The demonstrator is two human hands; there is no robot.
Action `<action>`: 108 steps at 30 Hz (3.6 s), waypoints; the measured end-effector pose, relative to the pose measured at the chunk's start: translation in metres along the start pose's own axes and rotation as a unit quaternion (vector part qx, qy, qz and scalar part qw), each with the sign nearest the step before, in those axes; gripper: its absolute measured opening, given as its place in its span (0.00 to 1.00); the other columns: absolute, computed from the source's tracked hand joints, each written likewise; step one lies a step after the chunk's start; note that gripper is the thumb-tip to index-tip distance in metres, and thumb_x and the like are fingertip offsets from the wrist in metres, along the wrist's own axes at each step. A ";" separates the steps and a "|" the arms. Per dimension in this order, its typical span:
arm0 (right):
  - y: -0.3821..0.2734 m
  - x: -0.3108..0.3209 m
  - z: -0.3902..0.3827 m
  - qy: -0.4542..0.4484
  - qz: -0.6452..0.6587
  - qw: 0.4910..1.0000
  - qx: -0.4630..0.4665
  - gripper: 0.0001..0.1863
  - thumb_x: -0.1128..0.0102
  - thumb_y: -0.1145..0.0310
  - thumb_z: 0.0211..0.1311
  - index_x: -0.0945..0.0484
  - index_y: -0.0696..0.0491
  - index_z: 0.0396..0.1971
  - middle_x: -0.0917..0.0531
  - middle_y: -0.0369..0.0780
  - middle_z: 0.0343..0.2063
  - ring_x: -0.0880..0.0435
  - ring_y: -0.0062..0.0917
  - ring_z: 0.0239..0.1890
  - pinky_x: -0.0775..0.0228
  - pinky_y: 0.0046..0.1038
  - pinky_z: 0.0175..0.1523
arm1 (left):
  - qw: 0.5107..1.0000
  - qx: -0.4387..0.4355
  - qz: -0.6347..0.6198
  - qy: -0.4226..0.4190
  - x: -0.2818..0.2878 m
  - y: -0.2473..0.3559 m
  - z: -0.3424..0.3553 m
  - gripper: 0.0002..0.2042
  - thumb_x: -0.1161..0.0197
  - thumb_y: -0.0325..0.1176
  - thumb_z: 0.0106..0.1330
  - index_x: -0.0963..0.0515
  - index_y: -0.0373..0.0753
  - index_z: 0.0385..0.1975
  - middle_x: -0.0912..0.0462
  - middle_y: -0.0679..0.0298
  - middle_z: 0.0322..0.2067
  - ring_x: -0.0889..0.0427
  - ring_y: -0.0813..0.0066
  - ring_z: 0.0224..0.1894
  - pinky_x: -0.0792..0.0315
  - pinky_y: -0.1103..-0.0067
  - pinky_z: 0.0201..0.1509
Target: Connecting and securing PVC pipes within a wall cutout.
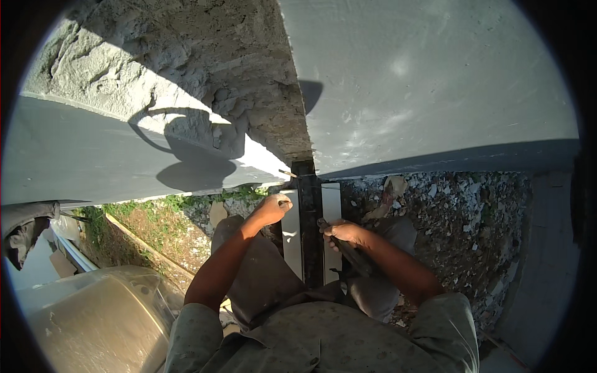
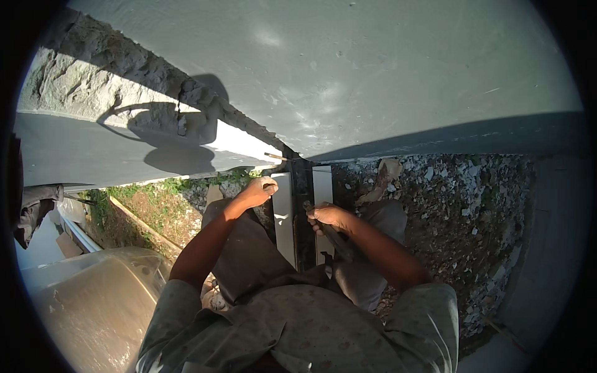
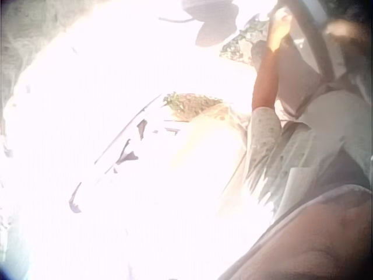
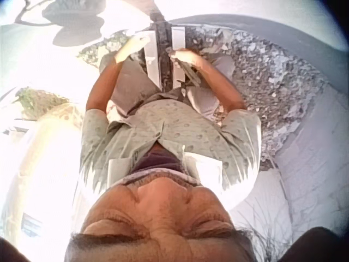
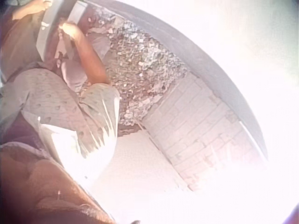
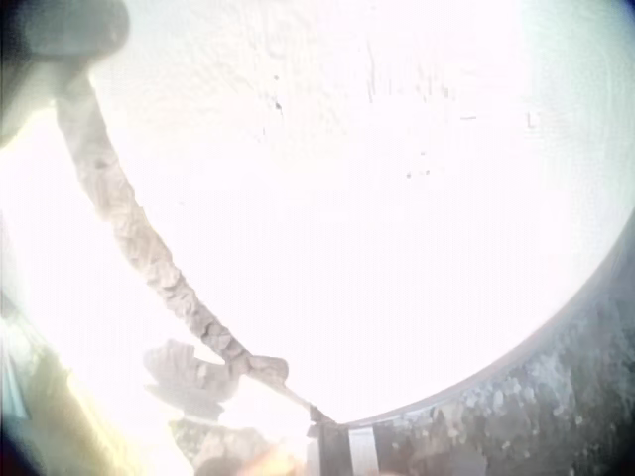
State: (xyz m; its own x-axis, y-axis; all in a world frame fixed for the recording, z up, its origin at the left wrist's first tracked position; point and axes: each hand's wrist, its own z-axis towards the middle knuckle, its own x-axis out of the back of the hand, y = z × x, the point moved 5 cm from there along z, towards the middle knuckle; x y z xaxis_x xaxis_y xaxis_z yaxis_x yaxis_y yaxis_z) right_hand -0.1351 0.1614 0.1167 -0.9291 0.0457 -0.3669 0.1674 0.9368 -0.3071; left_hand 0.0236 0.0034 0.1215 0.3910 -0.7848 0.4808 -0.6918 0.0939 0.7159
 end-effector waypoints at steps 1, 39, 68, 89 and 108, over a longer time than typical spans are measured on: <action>0.004 0.007 0.029 0.011 -0.013 1.000 -0.011 0.11 0.47 0.64 0.60 0.28 0.54 0.38 0.26 0.37 0.23 0.24 0.27 0.24 0.24 0.30 0.26 | 0.999 -0.012 0.000 0.032 -0.001 -0.012 0.014 0.12 0.44 0.37 0.62 0.24 0.34 0.35 0.23 0.63 0.23 0.27 0.79 0.22 0.32 0.79 0.29; 0.001 0.043 0.259 0.202 -0.132 0.967 0.085 0.20 0.52 0.71 0.59 0.35 0.57 0.53 0.30 0.43 0.48 0.23 0.32 0.40 0.19 0.33 0.30 | 0.962 -0.027 0.243 0.124 -0.067 -0.021 0.076 0.10 0.45 0.27 0.55 0.23 0.37 0.36 0.21 0.52 0.41 0.23 0.53 0.46 0.29 0.67 0.49; 0.007 0.074 0.288 0.195 -0.059 0.903 0.378 0.20 0.37 0.59 0.52 0.26 0.52 0.42 0.21 0.38 0.32 0.23 0.29 0.34 0.26 0.34 0.30 | 0.971 -0.089 0.091 0.203 -0.156 -0.042 0.089 0.11 0.46 0.37 0.58 0.24 0.41 0.38 0.24 0.54 0.40 0.28 0.55 0.50 0.33 0.66 0.52; 0.004 0.101 0.279 0.237 -0.054 0.866 0.438 0.16 0.38 0.62 0.54 0.26 0.55 0.39 0.22 0.41 0.28 0.22 0.29 0.30 0.28 0.34 0.29 | 0.977 -0.071 -0.027 0.199 -0.160 -0.049 0.081 0.14 0.55 0.39 0.67 0.26 0.37 0.38 0.23 0.46 0.43 0.27 0.37 0.47 0.32 0.50 0.46; -0.005 0.085 0.293 0.147 -0.110 0.945 0.271 0.13 0.40 0.64 0.55 0.25 0.57 0.35 0.22 0.43 0.23 0.22 0.28 0.26 0.28 0.34 0.28 | 0.957 -0.131 0.129 0.223 -0.154 -0.026 0.032 0.08 0.49 0.28 0.61 0.25 0.30 0.31 0.23 0.42 0.26 0.23 0.43 0.34 0.29 0.59 0.36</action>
State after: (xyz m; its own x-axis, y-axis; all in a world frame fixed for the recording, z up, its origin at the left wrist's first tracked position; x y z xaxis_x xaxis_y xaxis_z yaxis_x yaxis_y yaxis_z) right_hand -0.1183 0.0594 -0.1705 -0.9992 0.0390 -0.0071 0.0299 0.6227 -0.7819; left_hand -0.0381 0.1021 0.0122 0.4883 -0.3797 0.7857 -0.6481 0.4452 0.6179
